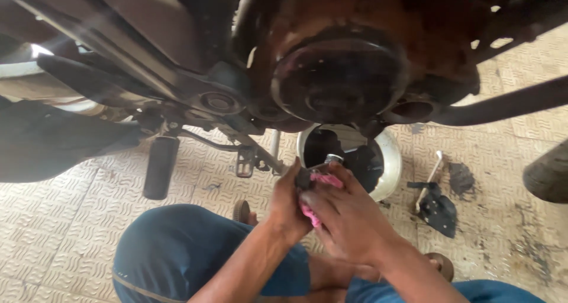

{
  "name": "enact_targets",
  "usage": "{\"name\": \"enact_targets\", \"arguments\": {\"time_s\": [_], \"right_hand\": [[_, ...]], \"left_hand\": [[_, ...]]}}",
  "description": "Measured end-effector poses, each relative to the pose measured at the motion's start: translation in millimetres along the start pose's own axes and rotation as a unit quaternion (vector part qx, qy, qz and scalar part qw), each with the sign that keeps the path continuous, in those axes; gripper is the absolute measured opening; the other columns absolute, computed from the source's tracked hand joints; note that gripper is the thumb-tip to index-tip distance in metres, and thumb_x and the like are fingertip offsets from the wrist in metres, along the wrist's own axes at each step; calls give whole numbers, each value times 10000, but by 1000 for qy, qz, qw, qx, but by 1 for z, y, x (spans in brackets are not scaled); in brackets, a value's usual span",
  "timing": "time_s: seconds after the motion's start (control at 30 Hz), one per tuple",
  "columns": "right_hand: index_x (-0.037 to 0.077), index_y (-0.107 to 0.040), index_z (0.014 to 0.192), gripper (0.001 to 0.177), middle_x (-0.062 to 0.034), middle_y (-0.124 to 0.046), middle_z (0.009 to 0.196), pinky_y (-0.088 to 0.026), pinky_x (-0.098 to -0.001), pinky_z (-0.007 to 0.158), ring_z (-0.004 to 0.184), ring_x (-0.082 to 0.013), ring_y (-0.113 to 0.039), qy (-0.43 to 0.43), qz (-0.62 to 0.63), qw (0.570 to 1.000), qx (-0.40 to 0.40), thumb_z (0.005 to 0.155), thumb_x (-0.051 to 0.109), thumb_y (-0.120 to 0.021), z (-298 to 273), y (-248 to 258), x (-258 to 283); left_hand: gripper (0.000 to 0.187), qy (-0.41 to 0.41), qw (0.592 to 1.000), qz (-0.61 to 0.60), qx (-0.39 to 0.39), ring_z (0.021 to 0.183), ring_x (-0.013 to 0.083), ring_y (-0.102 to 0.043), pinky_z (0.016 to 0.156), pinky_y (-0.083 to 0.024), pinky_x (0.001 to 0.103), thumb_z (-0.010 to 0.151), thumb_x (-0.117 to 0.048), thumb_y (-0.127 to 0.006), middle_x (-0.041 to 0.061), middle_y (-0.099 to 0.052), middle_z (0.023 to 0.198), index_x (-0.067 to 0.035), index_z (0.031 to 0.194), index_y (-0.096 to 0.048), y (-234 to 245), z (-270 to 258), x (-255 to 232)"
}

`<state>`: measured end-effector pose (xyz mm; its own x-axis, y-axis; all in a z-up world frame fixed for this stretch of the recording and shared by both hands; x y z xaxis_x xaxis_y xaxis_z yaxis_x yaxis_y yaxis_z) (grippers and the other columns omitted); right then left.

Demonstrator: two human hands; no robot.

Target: The person wipes the motorcycle engine with a cloth and removes the oil filter cover. They wipe the cover and the filter housing, then clean the filter cover and its components with the cloth before holding the cover up.

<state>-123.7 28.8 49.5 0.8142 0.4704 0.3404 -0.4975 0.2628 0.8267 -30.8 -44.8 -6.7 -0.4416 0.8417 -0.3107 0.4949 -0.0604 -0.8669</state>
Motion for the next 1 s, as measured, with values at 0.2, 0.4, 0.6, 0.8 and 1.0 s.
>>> {"name": "enact_targets", "arguments": {"time_s": [0.2,0.4,0.6,0.8,1.0], "right_hand": [[-13,-607,1173,399,-218,-707,1092,-377,-606,1092,1113,-391,-648,-39,-48,998,-27,788,76,-662,9,-8,3],[51,-594,1045,326,-215,-675,1022,-513,-523,995,1073,-459,-652,-20,107,993,-54,727,46,-668,-2,-3,1],[22,-586,1058,308,-173,-678,986,-563,-486,961,978,-401,-711,-20,72,995,-63,771,84,-680,-1,0,-17],[21,-624,1046,221,-151,-706,974,-571,-455,881,957,-374,-717,-54,4,998,-24,833,47,-675,5,-16,-1],[27,-603,962,273,-164,-676,900,-554,-516,984,985,-450,-695,19,111,990,-82,694,-6,-641,3,0,8]], "left_hand": [[643,-69,997,28,0,1029,292,-670,976,-523,415,1113,-522,-332,154,-710,1080,21,1290,-629,23,10,1],[758,20,999,29,-18,1020,252,-699,964,-550,367,1009,-624,-315,152,-736,1078,38,1179,-644,-10,-14,-3],[683,23,999,-31,-9,1034,262,-675,983,-525,406,1083,-616,-359,149,-706,1108,-6,1155,-658,33,22,14],[689,-44,999,-3,-22,1062,288,-681,1022,-514,401,1063,-564,-303,193,-720,1123,22,1128,-659,12,-1,-5],[772,51,998,12,-18,1037,272,-693,983,-538,397,1012,-665,-315,154,-723,1068,18,1112,-660,24,0,5]]}}
Point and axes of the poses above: each hand's wrist, its own z-axis towards the middle knuckle, its own y-axis out of the back of the hand, x = y × z, the point moved 3 cm from there along z, towards the middle knuckle
